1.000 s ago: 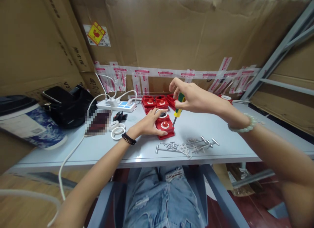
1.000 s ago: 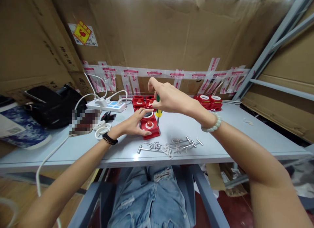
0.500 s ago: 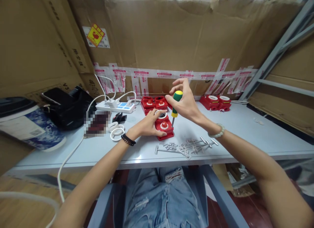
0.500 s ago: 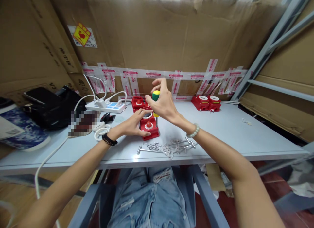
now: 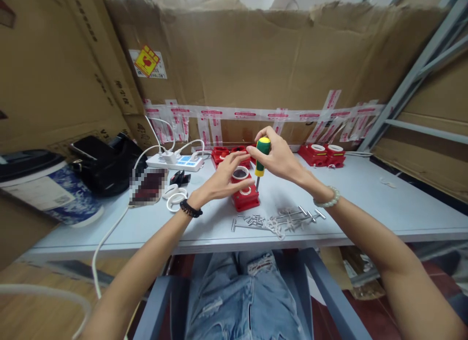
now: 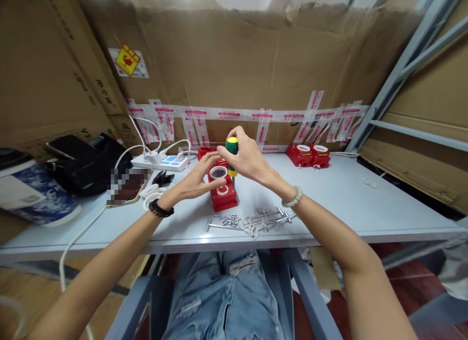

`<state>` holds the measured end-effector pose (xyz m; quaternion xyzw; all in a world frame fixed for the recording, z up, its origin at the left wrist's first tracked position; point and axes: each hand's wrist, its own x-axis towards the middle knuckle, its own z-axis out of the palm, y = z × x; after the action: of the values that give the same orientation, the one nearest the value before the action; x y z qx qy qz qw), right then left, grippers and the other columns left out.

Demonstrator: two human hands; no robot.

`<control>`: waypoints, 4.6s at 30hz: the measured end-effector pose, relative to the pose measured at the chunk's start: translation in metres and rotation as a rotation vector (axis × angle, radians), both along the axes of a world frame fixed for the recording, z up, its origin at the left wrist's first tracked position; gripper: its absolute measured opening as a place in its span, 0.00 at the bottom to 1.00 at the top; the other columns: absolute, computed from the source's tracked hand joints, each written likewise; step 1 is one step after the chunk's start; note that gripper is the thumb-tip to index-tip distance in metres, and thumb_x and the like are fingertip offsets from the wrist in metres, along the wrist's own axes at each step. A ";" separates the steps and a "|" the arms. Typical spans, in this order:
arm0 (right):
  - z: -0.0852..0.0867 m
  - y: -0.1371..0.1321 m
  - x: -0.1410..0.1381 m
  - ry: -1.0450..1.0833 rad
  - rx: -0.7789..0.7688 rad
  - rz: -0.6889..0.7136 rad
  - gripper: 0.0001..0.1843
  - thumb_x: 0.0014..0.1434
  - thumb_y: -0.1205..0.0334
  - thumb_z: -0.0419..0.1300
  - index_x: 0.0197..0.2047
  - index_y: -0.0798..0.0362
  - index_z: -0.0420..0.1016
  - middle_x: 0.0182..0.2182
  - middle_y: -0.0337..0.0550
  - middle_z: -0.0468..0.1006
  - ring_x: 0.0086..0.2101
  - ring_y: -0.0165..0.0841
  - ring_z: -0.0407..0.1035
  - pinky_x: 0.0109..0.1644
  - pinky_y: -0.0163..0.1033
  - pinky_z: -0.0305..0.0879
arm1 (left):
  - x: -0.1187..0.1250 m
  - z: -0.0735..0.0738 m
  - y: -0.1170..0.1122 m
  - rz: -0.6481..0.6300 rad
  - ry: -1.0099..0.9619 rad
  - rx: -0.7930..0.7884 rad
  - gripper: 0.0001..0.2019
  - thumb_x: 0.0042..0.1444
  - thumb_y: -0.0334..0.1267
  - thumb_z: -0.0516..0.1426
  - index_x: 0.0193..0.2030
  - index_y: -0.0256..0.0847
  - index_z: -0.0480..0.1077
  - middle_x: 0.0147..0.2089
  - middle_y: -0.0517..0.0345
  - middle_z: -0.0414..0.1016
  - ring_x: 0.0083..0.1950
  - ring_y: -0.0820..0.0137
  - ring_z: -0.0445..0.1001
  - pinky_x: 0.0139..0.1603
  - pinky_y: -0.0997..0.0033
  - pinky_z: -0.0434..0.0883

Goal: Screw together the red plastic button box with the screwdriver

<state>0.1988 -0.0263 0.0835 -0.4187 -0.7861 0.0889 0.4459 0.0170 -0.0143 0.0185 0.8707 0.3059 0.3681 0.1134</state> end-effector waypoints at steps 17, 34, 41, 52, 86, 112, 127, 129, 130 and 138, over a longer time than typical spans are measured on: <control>-0.005 0.005 0.003 0.257 0.109 0.114 0.21 0.45 0.54 0.66 0.38 0.51 0.63 0.30 0.37 0.71 0.31 0.30 0.67 0.35 0.38 0.64 | 0.037 0.005 0.006 -0.160 -0.466 -0.265 0.21 0.52 0.46 0.61 0.50 0.39 0.66 0.49 0.51 0.75 0.49 0.65 0.73 0.44 0.69 0.69; -0.013 0.000 0.014 0.195 0.081 0.198 0.19 0.53 0.52 0.62 0.45 0.53 0.73 0.37 0.42 0.76 0.36 0.31 0.70 0.42 0.40 0.66 | 0.041 0.000 0.007 -0.189 -0.373 -0.246 0.15 0.54 0.46 0.60 0.43 0.37 0.71 0.41 0.51 0.77 0.43 0.66 0.74 0.42 0.67 0.68; -0.013 -0.004 0.014 0.156 0.126 0.091 0.22 0.53 0.44 0.61 0.43 0.53 0.73 0.35 0.41 0.76 0.33 0.31 0.68 0.39 0.39 0.64 | 0.040 0.001 0.001 -0.034 -0.264 -0.130 0.17 0.51 0.46 0.62 0.45 0.39 0.70 0.42 0.53 0.75 0.44 0.65 0.71 0.47 0.63 0.66; -0.003 -0.005 0.025 0.281 0.197 -0.011 0.23 0.50 0.42 0.62 0.39 0.52 0.74 0.31 0.39 0.74 0.29 0.29 0.65 0.35 0.38 0.64 | 0.030 -0.001 -0.009 -0.015 0.379 0.063 0.08 0.56 0.40 0.57 0.38 0.44 0.76 0.46 0.54 0.73 0.50 0.59 0.65 0.49 0.55 0.56; -0.007 0.002 0.029 0.249 0.253 -0.034 0.18 0.52 0.48 0.62 0.38 0.55 0.74 0.31 0.40 0.74 0.30 0.28 0.65 0.36 0.36 0.64 | 0.015 0.010 -0.030 -0.136 0.322 -0.031 0.11 0.53 0.42 0.59 0.43 0.44 0.73 0.47 0.54 0.70 0.52 0.62 0.66 0.57 0.58 0.61; -0.024 0.001 0.005 0.295 0.245 -0.014 0.12 0.49 0.55 0.64 0.27 0.53 0.68 0.23 0.34 0.68 0.25 0.25 0.60 0.30 0.35 0.61 | -0.020 -0.014 0.003 0.209 0.385 0.160 0.36 0.46 0.57 0.63 0.60 0.46 0.61 0.54 0.47 0.63 0.55 0.52 0.63 0.54 0.48 0.62; -0.025 0.000 0.004 0.282 0.246 -0.041 0.12 0.48 0.55 0.63 0.26 0.52 0.66 0.22 0.34 0.68 0.25 0.25 0.60 0.31 0.35 0.61 | -0.019 -0.021 0.006 0.113 0.330 0.004 0.33 0.51 0.57 0.59 0.61 0.47 0.58 0.51 0.50 0.64 0.52 0.57 0.66 0.53 0.56 0.65; -0.025 0.000 0.003 0.288 0.255 -0.037 0.12 0.48 0.55 0.64 0.26 0.52 0.66 0.22 0.33 0.67 0.24 0.25 0.59 0.30 0.35 0.60 | -0.019 -0.021 0.006 0.122 0.337 0.012 0.33 0.51 0.58 0.58 0.61 0.48 0.58 0.52 0.50 0.64 0.52 0.57 0.66 0.53 0.56 0.65; -0.025 0.000 0.003 0.292 0.259 -0.033 0.12 0.48 0.55 0.64 0.26 0.52 0.66 0.22 0.33 0.67 0.24 0.25 0.59 0.30 0.35 0.60 | -0.019 -0.022 0.006 0.125 0.338 0.018 0.33 0.51 0.58 0.58 0.61 0.47 0.58 0.52 0.50 0.64 0.52 0.57 0.66 0.53 0.56 0.65; -0.025 -0.003 0.002 0.291 0.254 -0.043 0.12 0.48 0.55 0.64 0.26 0.52 0.65 0.22 0.33 0.66 0.24 0.25 0.59 0.29 0.35 0.60 | -0.019 -0.023 0.007 0.156 0.364 0.036 0.33 0.51 0.58 0.58 0.60 0.46 0.58 0.51 0.50 0.64 0.52 0.57 0.65 0.52 0.56 0.64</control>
<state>0.2005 -0.0289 0.0588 -0.3584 -0.7092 0.0392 0.6058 -0.0019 -0.0073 -0.0042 0.8984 0.3810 0.2179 0.0117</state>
